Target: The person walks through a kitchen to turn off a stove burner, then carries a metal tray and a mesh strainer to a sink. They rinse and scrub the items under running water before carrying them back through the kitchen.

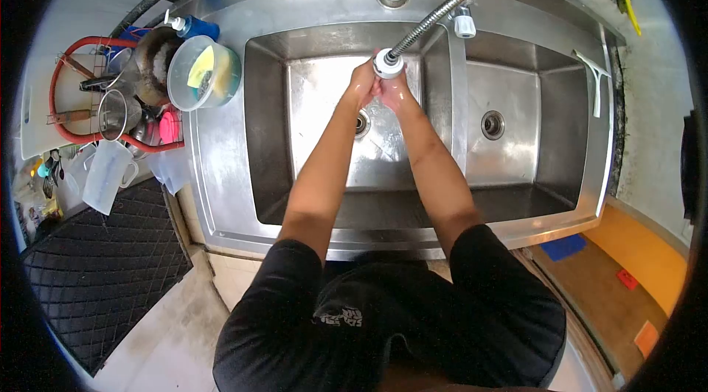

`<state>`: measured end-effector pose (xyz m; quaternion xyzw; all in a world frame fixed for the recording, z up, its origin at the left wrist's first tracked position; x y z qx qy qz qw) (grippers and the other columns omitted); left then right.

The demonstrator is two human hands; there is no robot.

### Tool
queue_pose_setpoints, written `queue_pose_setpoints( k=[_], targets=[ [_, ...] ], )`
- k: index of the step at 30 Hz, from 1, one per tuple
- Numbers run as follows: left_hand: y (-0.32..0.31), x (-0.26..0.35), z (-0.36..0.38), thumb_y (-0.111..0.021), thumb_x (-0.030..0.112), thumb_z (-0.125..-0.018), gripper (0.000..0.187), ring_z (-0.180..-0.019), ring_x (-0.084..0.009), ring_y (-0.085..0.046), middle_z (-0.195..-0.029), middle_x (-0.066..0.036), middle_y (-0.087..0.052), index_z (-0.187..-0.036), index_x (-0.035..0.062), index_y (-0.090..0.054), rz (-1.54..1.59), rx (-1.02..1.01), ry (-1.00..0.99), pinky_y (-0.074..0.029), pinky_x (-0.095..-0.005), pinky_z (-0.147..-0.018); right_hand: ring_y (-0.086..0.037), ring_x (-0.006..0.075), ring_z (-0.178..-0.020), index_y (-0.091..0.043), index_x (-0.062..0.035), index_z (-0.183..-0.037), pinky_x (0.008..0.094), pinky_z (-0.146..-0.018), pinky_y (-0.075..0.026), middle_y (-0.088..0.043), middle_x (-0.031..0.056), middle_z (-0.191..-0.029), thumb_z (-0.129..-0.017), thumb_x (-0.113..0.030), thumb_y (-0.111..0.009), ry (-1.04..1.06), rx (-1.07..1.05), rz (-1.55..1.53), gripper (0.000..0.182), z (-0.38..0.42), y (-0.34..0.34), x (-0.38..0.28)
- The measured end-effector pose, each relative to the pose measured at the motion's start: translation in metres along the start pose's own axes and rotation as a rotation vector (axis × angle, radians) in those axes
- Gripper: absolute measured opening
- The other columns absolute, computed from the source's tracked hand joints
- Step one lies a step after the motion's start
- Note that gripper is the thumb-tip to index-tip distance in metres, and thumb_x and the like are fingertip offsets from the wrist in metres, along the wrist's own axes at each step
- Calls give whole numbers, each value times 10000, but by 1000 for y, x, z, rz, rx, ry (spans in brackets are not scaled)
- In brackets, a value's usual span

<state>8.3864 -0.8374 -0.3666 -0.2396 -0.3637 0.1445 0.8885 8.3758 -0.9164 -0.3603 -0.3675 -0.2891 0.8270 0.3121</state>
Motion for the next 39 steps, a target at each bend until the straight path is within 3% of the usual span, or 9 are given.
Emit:
queue_pose_setpoints(
  k=[5, 10, 18, 23, 30, 32, 34, 36, 39],
  targets=[
    [-38, -15, 27, -403, 329, -946, 339, -909, -185, -573, -988, -61, -618, -1098, 65, -552, 664, -169, -300, -456, -315, -827, -514, 149, -521, -614, -85, -952, 262, -394, -401, -593, 64, -760, -917, -235, -491, -143, -191, -493, 197, -9, -6, -2],
    [6, -42, 1, -398, 310, -933, 356, -1010, -221, -569, -1076, -89, -612, -1106, 36, -546, 725, -868, -53, -435, -369, -921, -591, 175, -696, -588, -22, -1015, 257, -628, -504, -601, 75, -822, -873, -155, -592, -374, -426, 238, 194, -6, 26, -2],
    [-24, -28, 4, -432, 202, -949, 258, -1019, -197, -574, -1097, -93, -579, -1113, 53, -563, 472, -281, -54, -471, -343, -920, -592, 242, -656, -614, -40, -888, 361, -544, -463, -620, 109, -827, -846, -101, -551, 477, -51, 751, 97, 16, 4, -42],
    [-35, -11, -19, -535, 77, -895, 169, -960, -182, -610, -1042, -112, -612, -1048, 20, -580, 485, -117, -54, -535, -260, -833, -450, 195, -525, -574, -11, -729, 362, -518, -401, -524, 30, -615, -765, -203, -637, 1319, 890, 1113, 205, 39, 39, -156],
    [-37, -1, 10, -612, 345, -821, 252, -451, -133, -469, -634, -37, -563, -863, 96, -607, -413, 204, -170, -335, -314, -347, -480, 151, -556, -532, -23, -903, 261, -478, -411, -526, 76, -714, -908, -368, -464, 567, 534, 766, 352, -3, 58, -192],
    [-18, -9, 8, -558, 165, -767, 179, -624, -253, -597, -626, -114, -589, -779, 3, -633, -741, 243, -162, -461, -375, -545, -529, 124, -637, -514, -25, -960, 260, -512, -433, -571, 95, -801, -925, -538, -328, 120, -587, -68, 547, -35, 96, -195],
    [3, -31, -20, -533, 119, -743, 262, -772, -356, -625, -763, -190, -629, -926, -46, -624, -1369, 94, -371, -498, -412, -695, -587, 150, -777, -512, -23, -973, 262, -600, -473, -607, 112, -922, -908, -621, -265, 183, -630, -61, 650, -39, 99, -191],
    [6, -34, 8, -557, 206, -799, 311, -991, -388, -568, -1042, -241, -591, -1060, 40, -582, -1204, 387, -391, -441, -406, -867, -600, 182, -869, -514, -43, -1014, 247, -669, -481, -613, 115, -992, -899, -630, -284, 322, 213, 7, 641, 23, 37, -143],
    [-7, -20, 83, -552, 137, -767, 350, -1106, -350, -509, -1167, -214, -541, -1086, -6, -549, -1252, 276, -624, -396, -389, -945, -595, 252, -872, -480, -67, -1158, 396, -779, -484, -598, 131, -1056, -911, -612, -293, 26, -36, 341, 627, 21, 57, -27]
  ],
)
Point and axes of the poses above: each hand's wrist, its own z-axis away from the middle knuckle, its own y-axis out of the back of the hand, x = y × z, the point moved 3 cm from there along -z, towards the middle knuckle
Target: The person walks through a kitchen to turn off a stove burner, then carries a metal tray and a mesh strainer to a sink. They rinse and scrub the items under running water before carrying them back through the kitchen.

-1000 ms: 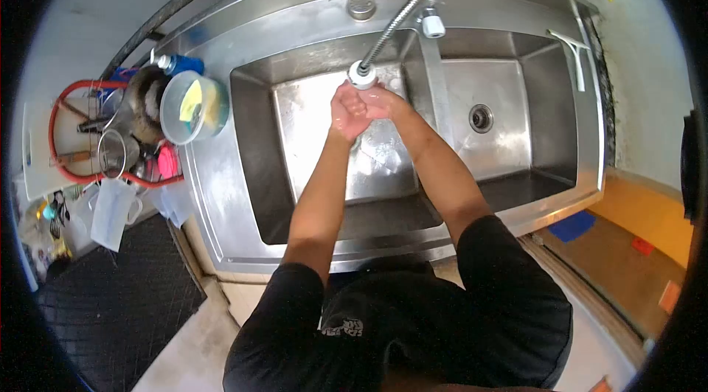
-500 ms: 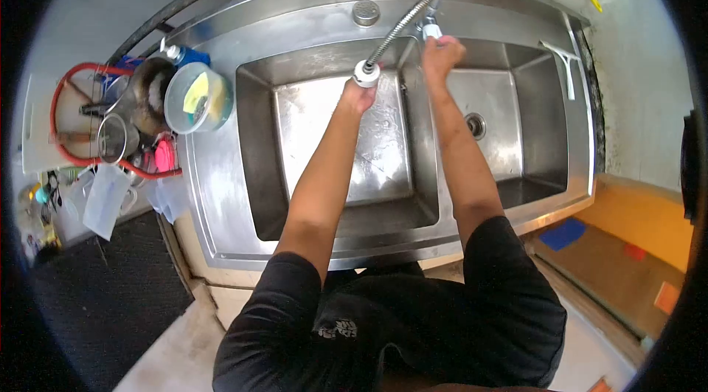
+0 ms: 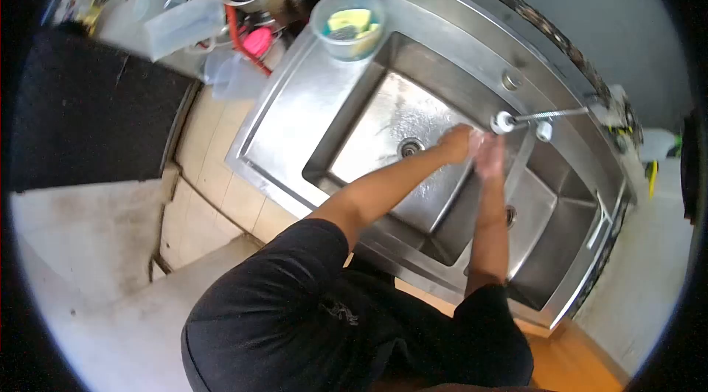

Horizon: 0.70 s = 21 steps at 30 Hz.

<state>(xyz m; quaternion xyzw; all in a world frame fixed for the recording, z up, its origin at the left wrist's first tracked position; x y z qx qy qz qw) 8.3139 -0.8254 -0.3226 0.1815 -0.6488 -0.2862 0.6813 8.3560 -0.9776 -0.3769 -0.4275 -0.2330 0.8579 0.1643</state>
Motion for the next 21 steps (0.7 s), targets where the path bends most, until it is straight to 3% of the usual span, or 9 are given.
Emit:
queue_pose_setpoints(
  k=[4, 9, 11, 12, 13, 16, 17, 19, 21],
  targets=[
    [-28, -44, 54, -560, 28, -703, 357, -1130, -335, -488, -1166, -176, -541, -1060, 20, -576, -208, 7, -263, -369, -380, -979, -561, 354, -898, -408, 67, -1152, 499, -802, -507, -536, 215, -1013, -952, -243, -257, -103, -10, -26, 398, 34, -70, 105],
    [169, -38, 178, -570, 15, -724, 334, -905, -320, -616, -971, -179, -635, -1056, 4, -596, -103, -372, -341, -492, -375, -824, -509, 112, -600, -580, -39, -956, 234, -516, -412, -544, 31, -700, -881, -183, -592, -10, 139, 190, 163, 39, -132, 95],
    [241, -91, 244, -606, 52, -765, 283, -703, -244, -643, -865, -151, -661, -1039, -18, -602, 119, 163, -424, -537, -352, -633, -410, 71, -480, -560, -70, -843, 224, -407, -316, -420, -30, -573, -887, -184, -546, 35, 98, 368, 123, 47, -179, 74],
    [281, -112, 283, -627, 103, -812, 235, -611, -161, -607, -879, -123, -659, -1015, -16, -614, 593, 57, 215, -520, -299, -532, -364, 65, -439, -541, -85, -785, 227, -368, -264, -358, -48, -533, -887, -185, -523, 75, 98, 365, 145, 54, -206, 70],
    [304, -162, 323, -603, 153, -862, 197, -521, -113, -536, -780, -79, -651, -974, -3, -649, 1072, 264, 290, -469, -266, -462, -377, 74, -455, -514, -97, -754, 231, -389, -281, -365, -39, -545, -881, -187, -502, 90, 83, 469, 156, 66, -238, 67],
    [426, -211, 498, -529, 458, -887, 558, -522, -207, -581, -596, -173, -601, -605, -16, -614, 261, 803, 511, -454, -382, -532, -478, 115, -604, -511, -107, -808, 260, -532, -383, -447, -13, -650, -879, -211, -524, 73, -343, 897, 126, 97, -307, 65],
    [456, -228, 563, -454, 528, -893, 592, -557, -317, -571, -613, -201, -587, -694, 6, -652, 151, 779, 847, -448, -415, -572, -535, 153, -821, -528, -98, -944, 308, -682, -413, -553, 30, -863, -877, -239, -561, -65, -122, 845, 159, 140, -344, 72],
    [471, -296, 691, -448, 479, -894, 529, -731, -354, -600, -735, -209, -633, -741, 18, -659, 65, 802, 1000, -461, -399, -701, -538, 185, -1003, -482, -105, -1251, 317, -800, -431, -521, 73, -1259, -876, -287, -597, -144, -316, 1030, 432, 201, -400, 81],
    [470, -345, 806, -493, 425, -879, 432, -845, -353, -612, -851, -197, -656, -843, 28, -661, 493, 657, 939, -457, -396, -808, -541, 194, -1062, -431, -108, -1329, 354, -776, -481, -523, 65, -1267, -843, -268, -617, -234, -200, 760, 544, 168, -323, 76]
  ],
)
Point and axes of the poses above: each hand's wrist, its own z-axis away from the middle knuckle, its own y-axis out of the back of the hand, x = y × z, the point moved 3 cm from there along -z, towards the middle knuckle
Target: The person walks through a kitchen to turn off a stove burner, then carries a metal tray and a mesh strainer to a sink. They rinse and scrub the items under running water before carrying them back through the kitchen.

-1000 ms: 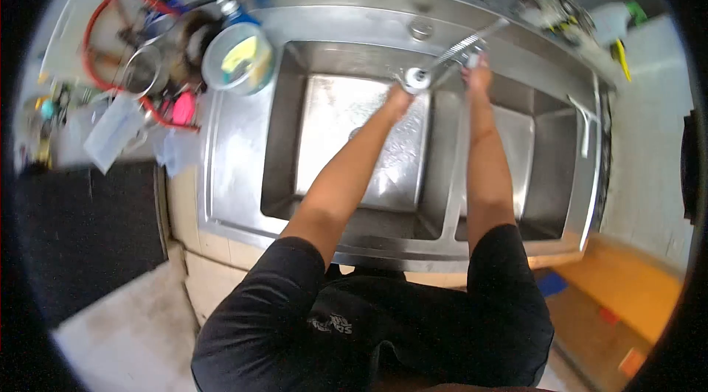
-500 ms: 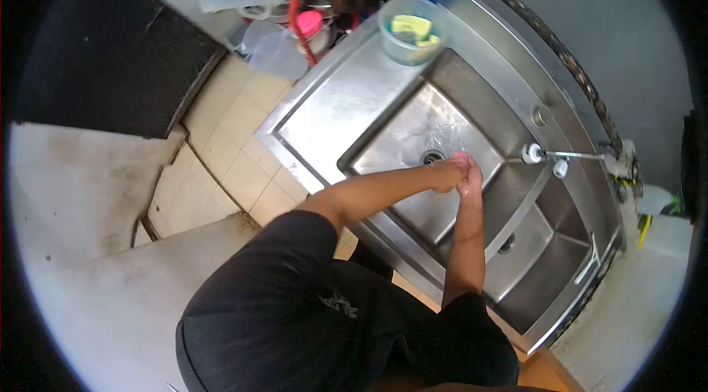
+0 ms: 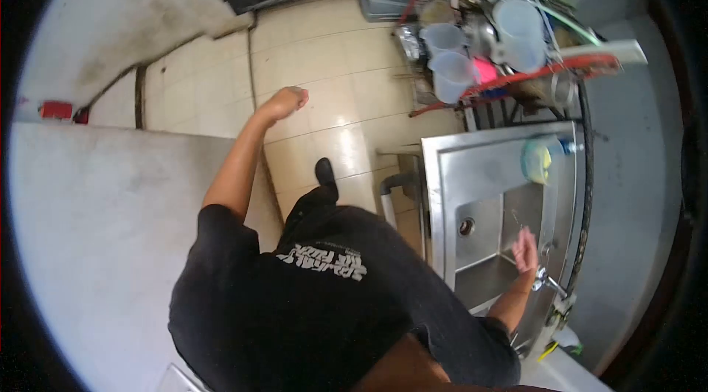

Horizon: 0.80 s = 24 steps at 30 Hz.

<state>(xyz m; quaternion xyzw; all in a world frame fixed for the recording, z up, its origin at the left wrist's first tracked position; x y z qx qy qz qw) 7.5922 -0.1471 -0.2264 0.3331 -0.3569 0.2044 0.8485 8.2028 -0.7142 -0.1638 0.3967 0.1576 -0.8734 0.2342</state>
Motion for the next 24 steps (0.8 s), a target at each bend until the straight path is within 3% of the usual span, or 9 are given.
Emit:
queue_pose_setpoints(
  k=[3, 6, 12, 17, 20, 21, 22, 23, 24],
  targets=[
    [80, -85, 34, -529, 381, -861, 387, -951, -324, -605, -941, -192, -655, -958, 27, -651, -706, 627, 105, -441, -382, -870, -546, 163, -811, -544, -77, -1084, 303, -651, -469, -544, 63, -947, -837, -212, -612, 141, 135, 587, 290, -1, -15, 0],
    [163, -130, 41, -568, 339, -831, 388, -1041, -295, -577, -1025, -200, -638, -1037, 16, -631, 40, 704, 197, -422, -371, -910, -551, 132, -561, -658, -45, -838, 253, -525, -458, -565, 61, -627, -830, -157, -608, 334, 266, 1152, 123, -6, -68, -18],
    [340, -172, -20, -549, 382, -826, 460, -1008, -325, -595, -1068, -240, -618, -1039, -13, -646, -24, 582, -37, -441, -381, -872, -465, 71, -616, -572, -97, -736, 219, -564, -396, -527, -31, -685, -872, -225, -614, 514, 151, 1093, 191, -29, -404, -98],
    [475, -215, -103, -564, 284, -810, 406, -997, -297, -604, -1106, -171, -629, -1120, 29, -627, -159, 564, 293, -435, -357, -905, -581, 256, -1075, -482, 41, -1233, 361, -916, -444, -603, 176, -1140, -837, -357, -625, 409, -488, 1017, 579, 13, -733, -129],
    [514, -375, -139, -592, 253, -801, 388, -984, -263, -616, -1050, -159, -647, -1108, 19, -631, 676, 801, 220, -464, -379, -863, -607, 267, -1004, -485, 5, -1231, 386, -800, -523, -581, 179, -1159, -842, -328, -623, 78, -1292, 282, 531, -87, -892, -79],
    [530, -362, -108, -651, 247, -753, 365, -920, -289, -627, -980, -185, -648, -1041, 22, -645, 122, 810, 255, -487, -381, -808, -622, 241, -973, -562, -10, -1125, 378, -752, -537, -624, 154, -1069, -855, -297, -603, -19, -945, 215, 396, -155, -947, -38],
    [544, -347, -75, -710, 240, -705, 348, -855, -316, -638, -911, -210, -649, -974, 25, -658, -440, 858, 336, -511, -383, -753, -636, 218, -954, -622, -16, -1000, 386, -718, -539, -653, 166, -981, -853, -282, -600, 555, -1077, 899, 305, -229, -1011, 10],
    [573, -394, -62, -679, 255, -754, 301, -815, -291, -647, -911, -180, -661, -962, 38, -663, 76, 940, -82, -518, -352, -686, -625, 237, -981, -636, -34, -1005, 374, -773, -514, -650, 166, -1009, -843, -265, -611, 754, -1149, 1135, 283, -185, -1086, 27],
    [600, -307, -5, -635, 248, -815, 267, -793, -254, -653, -895, -140, -674, -965, 28, -661, 792, 1153, 342, -508, -329, -670, -614, 255, -1008, -650, -52, -1010, 363, -827, -490, -646, 165, -1036, -832, -249, -623, 1009, -1192, 1363, 266, -133, -1165, 43]
  ],
)
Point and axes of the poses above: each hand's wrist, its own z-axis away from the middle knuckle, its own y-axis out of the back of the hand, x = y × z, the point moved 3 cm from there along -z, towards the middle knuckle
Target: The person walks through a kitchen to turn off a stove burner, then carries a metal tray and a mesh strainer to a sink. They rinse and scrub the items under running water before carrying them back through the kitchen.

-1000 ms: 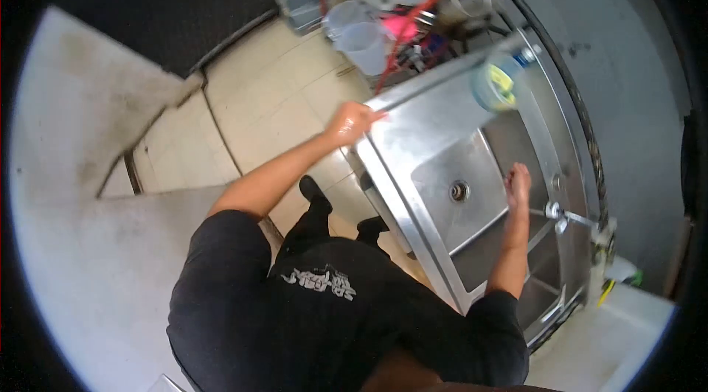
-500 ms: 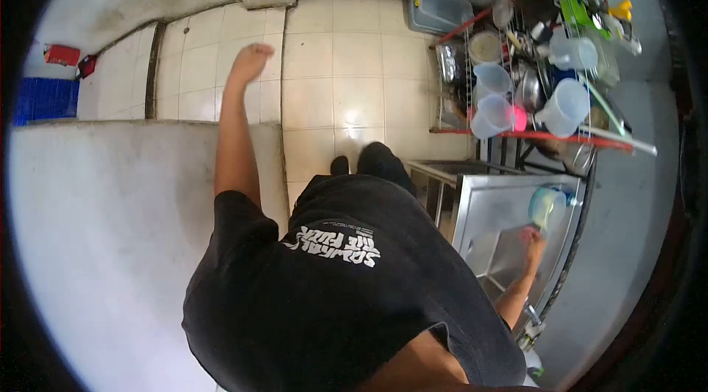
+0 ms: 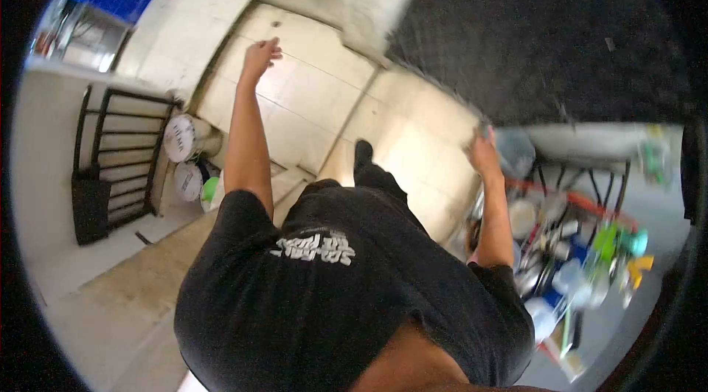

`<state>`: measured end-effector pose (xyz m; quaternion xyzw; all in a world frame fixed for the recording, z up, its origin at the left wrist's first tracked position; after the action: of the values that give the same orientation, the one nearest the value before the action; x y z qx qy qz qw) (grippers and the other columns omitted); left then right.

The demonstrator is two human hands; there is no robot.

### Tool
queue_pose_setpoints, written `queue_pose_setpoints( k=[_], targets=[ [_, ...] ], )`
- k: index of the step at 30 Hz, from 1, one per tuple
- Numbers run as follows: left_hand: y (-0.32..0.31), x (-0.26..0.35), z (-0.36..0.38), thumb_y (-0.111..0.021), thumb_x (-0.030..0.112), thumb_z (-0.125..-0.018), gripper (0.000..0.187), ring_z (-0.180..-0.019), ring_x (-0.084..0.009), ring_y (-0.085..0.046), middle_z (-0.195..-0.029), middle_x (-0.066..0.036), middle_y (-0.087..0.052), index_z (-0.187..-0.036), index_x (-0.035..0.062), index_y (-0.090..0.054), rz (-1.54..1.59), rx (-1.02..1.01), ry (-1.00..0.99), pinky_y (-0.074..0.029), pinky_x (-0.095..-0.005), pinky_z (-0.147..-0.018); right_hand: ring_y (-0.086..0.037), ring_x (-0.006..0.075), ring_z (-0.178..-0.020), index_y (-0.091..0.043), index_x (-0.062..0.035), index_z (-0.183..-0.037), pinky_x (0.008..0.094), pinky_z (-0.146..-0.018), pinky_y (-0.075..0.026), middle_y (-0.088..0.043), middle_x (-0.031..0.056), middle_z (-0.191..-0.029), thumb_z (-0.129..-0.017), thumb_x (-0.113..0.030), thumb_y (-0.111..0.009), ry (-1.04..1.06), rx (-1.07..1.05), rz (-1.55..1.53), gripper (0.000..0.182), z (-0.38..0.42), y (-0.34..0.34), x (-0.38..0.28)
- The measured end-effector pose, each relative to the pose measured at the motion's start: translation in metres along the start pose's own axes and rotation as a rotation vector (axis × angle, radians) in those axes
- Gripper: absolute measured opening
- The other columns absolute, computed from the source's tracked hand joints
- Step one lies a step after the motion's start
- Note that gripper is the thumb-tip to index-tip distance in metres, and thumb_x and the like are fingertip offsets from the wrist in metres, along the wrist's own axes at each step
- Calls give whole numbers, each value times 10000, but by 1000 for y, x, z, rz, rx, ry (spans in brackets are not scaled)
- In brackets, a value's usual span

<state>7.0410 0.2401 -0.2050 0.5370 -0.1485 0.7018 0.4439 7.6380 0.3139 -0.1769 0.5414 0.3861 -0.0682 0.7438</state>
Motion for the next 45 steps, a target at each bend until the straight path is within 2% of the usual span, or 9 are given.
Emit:
queue_pose_setpoints(
  k=[1, 2, 3, 6, 9, 14, 23, 36, 45],
  targets=[
    [48, 31, -13, -571, 270, -878, 287, -764, -195, -649, -867, -104, -679, -966, 10, -654, -246, 156, -375, -496, -303, -674, -604, 273, -1035, -664, -71, -1015, 351, -882, -465, -642, 165, -1064, -821, -232, -634, 127, -34, 264, 253, -70, -7, -66],
    [94, 76, -5, -534, 278, -907, 313, -778, -154, -633, -857, -91, -673, -967, -7, -647, -574, 414, -498, -488, -302, -689, -583, 296, -1067, -665, -103, -1044, 340, -938, -423, -632, 123, -1117, -805, -175, -660, 169, 56, -14, 250, -129, 1, -121],
    [131, 124, 25, -528, 320, -912, 342, -789, -140, -611, -855, -74, -668, -976, 7, -651, -277, 540, -591, -470, -290, -723, -595, 266, -1054, -660, -77, -1031, 335, -918, -437, -636, 119, -1112, -795, -118, -673, 504, 141, 10, 239, -168, 28, -210],
    [216, 253, 127, -541, 301, -916, 298, -886, -159, -576, -978, -60, -639, -1057, 50, -619, -283, 1016, -695, -440, -296, -821, -595, 174, -902, -647, -19, -955, 341, -854, -480, -644, 84, -961, -771, 22, -648, 682, 360, -528, 188, -248, 82, -392],
    [262, 314, 196, -546, 266, -907, 321, -932, -189, -605, -1049, -144, -633, -1071, -3, -606, 23, 1131, -1369, -467, -331, -877, -594, 266, -910, -590, 17, -1061, 437, -883, -474, -615, 184, -1003, -828, 9, -546, 1616, 336, -773, 237, -303, 125, -513],
    [287, 370, 197, -540, 257, -904, 316, -937, -185, -602, -1054, -141, -629, -1075, -2, -603, -530, 779, -1854, -464, -329, -875, -591, 260, -895, -583, 14, -1058, 426, -866, -476, -609, 178, -992, -838, -10, -532, 1970, 310, -793, 227, -345, 115, -666],
    [393, 441, 41, -528, 240, -898, 310, -944, -180, -595, -1063, -137, -622, -1082, 0, -597, -760, 585, -1831, -460, -326, -871, -585, 247, -868, -572, 9, -1052, 407, -835, -479, -600, 167, -972, -856, -45, -506, 2088, 313, -814, 214, -490, 68, -820],
    [556, 536, -181, -512, 216, -890, 303, -956, -171, -585, -1076, -132, -612, -1092, 2, -589, -1202, 875, -1577, -453, -321, -866, -577, 229, -828, -554, 1, -1044, 379, -789, -484, -586, 151, -944, -882, -94, -469, 2329, 77, -1134, 207, -792, -41, -1061],
    [763, 537, -297, -501, 199, -885, 301, -963, -165, -579, -1086, -128, -605, -1099, 4, -583, -1276, 948, -1388, -449, -317, -863, -571, 216, -801, -542, -5, -1038, 360, -758, -488, -576, 140, -924, -900, -129, -443, 2325, -83, -1331, 211, -897, -226, -1299]
  ],
)
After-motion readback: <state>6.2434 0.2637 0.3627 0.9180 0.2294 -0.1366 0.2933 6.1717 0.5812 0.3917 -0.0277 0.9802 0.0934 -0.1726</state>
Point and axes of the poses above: each hand's wrist, its own z-axis away from the middle knuckle, its own y-axis out of the back of the hand, x = y × z, the point moved 3 cm from there along -z, towards the middle knuckle
